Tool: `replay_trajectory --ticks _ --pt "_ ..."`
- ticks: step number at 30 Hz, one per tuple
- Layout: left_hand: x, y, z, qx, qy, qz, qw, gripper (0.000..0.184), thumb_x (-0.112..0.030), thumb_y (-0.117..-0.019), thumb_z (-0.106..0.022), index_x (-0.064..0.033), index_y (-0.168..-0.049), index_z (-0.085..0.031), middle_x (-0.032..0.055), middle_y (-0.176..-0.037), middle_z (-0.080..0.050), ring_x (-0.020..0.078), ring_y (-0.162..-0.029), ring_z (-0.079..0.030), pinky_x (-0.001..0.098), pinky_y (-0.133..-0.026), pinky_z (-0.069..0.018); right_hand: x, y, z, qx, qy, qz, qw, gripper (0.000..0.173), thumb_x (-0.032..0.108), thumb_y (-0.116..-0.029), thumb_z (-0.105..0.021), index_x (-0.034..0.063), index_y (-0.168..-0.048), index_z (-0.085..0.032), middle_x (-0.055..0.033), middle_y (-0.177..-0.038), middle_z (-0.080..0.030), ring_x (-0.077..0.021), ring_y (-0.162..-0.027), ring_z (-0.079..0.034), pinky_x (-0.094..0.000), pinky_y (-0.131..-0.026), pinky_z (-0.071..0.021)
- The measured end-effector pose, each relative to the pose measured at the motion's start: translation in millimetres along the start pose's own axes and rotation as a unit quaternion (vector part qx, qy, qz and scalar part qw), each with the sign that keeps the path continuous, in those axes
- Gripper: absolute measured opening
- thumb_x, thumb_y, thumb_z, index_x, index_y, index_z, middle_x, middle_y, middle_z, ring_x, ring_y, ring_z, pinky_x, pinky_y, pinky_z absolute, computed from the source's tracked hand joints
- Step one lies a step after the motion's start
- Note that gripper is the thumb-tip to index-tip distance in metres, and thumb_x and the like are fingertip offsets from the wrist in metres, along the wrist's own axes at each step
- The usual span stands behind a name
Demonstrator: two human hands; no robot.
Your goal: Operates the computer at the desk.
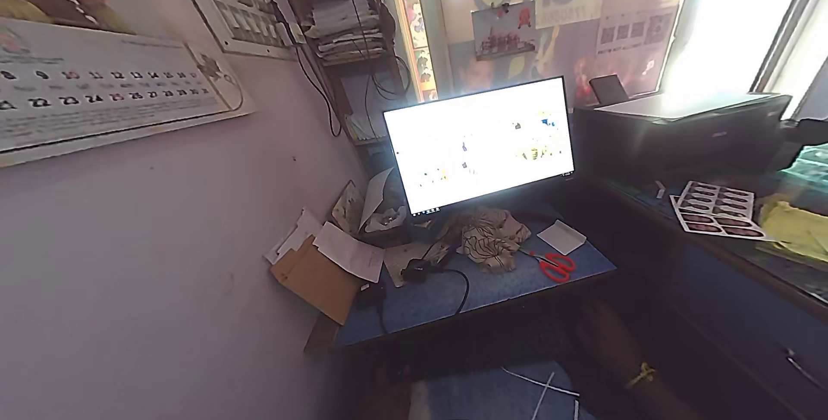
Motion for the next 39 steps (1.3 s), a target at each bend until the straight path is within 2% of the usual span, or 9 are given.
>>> replay_trajectory --ticks 20,33,39 --pt "3.1 -1.1 -4.0 0.003 -0.004 0.007 1.0 0.07 -0.056 -0.0996 -0.054 0.0001 -0.141 -0.056 0.0282 -0.136 -0.06 0.0441 -0.124 -0.061 0.0593 -0.102 -0.0504 1.7 1.8 1.4 0.002 -0.004 -0.001 1.0 0.039 0.028 -0.0921 -0.063 0.009 -0.125 -0.071 -0.0205 -0.137 -0.062 -0.0381 -0.131 -0.057 -0.0502 -0.107 -0.0495" --pt "-1.8 0.7 1.3 -0.003 -0.005 0.0 1.0 0.069 -0.054 -0.1001 -0.054 0.0022 -0.139 -0.056 0.0298 -0.137 -0.059 0.044 -0.125 -0.061 0.0585 -0.104 -0.0491 -2.0 -3.8 -3.2 0.025 0.004 -0.016 1.0 0.044 0.032 -0.0938 -0.063 0.0115 -0.132 -0.068 -0.0215 -0.143 -0.057 -0.0387 -0.134 -0.055 -0.0511 -0.109 -0.0479" --pt "-1.3 0.6 1.7 -0.003 -0.001 0.002 1.0 0.069 -0.054 -0.1002 -0.054 0.0025 -0.139 -0.056 0.0305 -0.136 -0.058 0.0445 -0.125 -0.06 0.0585 -0.103 -0.0495 0.9 -2.4 1.4 0.026 -0.006 -0.022 0.999 0.041 0.031 -0.0946 -0.062 0.0112 -0.13 -0.07 -0.0221 -0.145 -0.056 -0.0398 -0.134 -0.055 -0.052 -0.108 -0.0484"
Point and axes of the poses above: each hand's wrist, its own y-axis away from the middle knuckle, its own z-axis out of the back of the hand, x = y × z, the point moved 3 cm from there along -y, towards the middle knuckle
